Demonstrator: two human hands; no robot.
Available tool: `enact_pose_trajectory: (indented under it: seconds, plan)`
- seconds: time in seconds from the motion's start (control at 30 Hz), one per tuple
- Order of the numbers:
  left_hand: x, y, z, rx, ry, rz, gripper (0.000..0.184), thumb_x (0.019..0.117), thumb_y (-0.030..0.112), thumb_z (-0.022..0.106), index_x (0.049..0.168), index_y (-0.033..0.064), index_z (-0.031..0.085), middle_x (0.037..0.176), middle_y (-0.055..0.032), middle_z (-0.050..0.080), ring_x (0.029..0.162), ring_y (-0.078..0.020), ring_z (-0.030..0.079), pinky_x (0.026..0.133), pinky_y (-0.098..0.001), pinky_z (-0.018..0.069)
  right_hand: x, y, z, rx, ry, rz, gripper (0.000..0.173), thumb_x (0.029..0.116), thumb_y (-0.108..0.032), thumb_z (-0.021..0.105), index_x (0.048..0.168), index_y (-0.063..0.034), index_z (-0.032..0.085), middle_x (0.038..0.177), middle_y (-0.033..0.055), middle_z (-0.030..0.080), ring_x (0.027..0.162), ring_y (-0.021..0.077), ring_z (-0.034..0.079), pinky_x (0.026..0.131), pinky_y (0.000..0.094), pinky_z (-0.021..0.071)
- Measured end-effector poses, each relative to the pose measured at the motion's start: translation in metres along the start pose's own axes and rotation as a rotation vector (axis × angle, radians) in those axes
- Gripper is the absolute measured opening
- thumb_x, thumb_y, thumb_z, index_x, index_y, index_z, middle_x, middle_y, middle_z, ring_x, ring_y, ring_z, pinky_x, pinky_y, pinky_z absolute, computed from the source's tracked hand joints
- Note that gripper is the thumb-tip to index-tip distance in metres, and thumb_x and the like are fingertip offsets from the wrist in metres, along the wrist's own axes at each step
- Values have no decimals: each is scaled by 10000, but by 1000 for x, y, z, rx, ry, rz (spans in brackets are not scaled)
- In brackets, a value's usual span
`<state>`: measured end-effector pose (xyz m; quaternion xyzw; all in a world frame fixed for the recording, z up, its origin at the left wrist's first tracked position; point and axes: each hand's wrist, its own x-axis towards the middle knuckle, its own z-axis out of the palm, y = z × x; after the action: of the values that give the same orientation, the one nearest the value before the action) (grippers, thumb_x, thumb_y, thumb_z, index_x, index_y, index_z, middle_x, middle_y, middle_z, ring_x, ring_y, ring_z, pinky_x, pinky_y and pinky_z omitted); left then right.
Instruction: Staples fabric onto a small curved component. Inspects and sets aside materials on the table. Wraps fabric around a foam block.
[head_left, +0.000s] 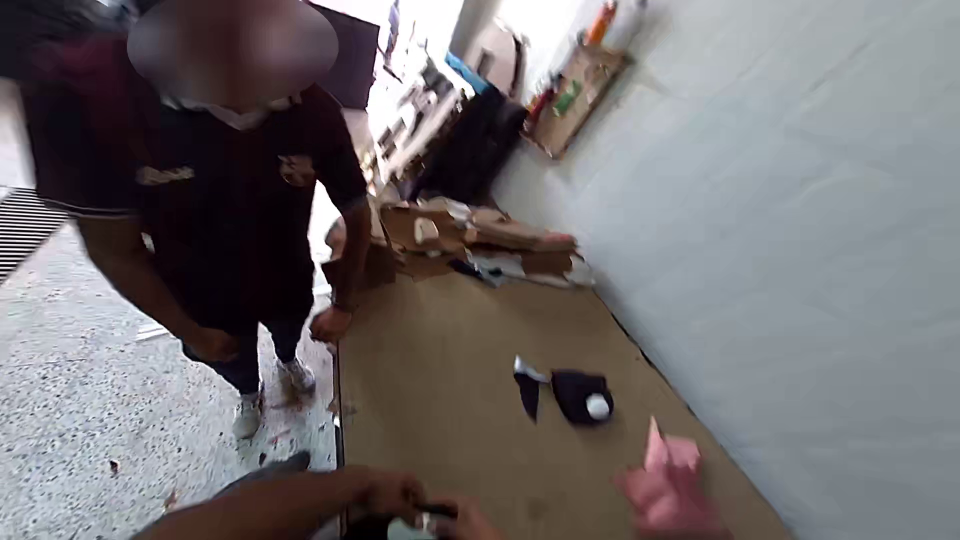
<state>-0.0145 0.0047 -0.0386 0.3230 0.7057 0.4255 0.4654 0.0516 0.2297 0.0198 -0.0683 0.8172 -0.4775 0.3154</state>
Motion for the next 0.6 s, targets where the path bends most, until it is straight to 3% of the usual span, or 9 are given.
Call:
enact_pose_trajectory:
  seconds: [0.03,0.1,0.17,0.27,0.43,0.6]
  plan:
    - [8,-8,1,-13,-56,28,411,1007,353,657,1296,60,668,1155,-195,705,1082,-321,679,1000,-581,517,0,21,-3,14,-6,18,285,957,-311,727,1190,-147,748,1114,5,751,1026,109,703,962,382,585]
    - [19,-11,7,0,-166,54,383,1025,342,626,1308,88,673,1185,-159,708,1104,-284,678,1012,-564,517,-12,45,0,16,19,155,362,940,-351,736,1251,-166,712,1187,22,724,1095,134,683,1006,412,562]
    - [36,-12,10,5,-246,55,344,1017,346,636,1186,51,694,1063,-159,711,994,-281,683,930,-567,536,-23,59,5,-44,70,297,404,928,-404,726,1253,-166,704,1176,37,723,1095,155,683,1009,440,551]
    - [57,-6,5,48,-381,8,375,1021,371,635,1068,1,675,932,-161,672,867,-278,647,835,-545,527,-31,70,13,34,142,357,414,910,-422,747,1209,-139,711,1134,36,720,1052,137,682,977,394,556]
    - [72,0,15,139,-600,-38,433,1049,405,576,1207,13,670,1042,-202,691,964,-328,669,894,-593,519,-43,63,32,88,169,519,396,914,-403,753,1196,-127,718,1111,45,726,1038,142,685,974,399,554]
    - [69,4,26,258,-616,-107,446,1059,441,524,1153,37,687,1003,-192,703,967,-356,686,880,-621,530,-48,54,55,31,277,664,377,909,-428,747,1173,-160,735,1104,18,732,1048,132,685,988,408,551]
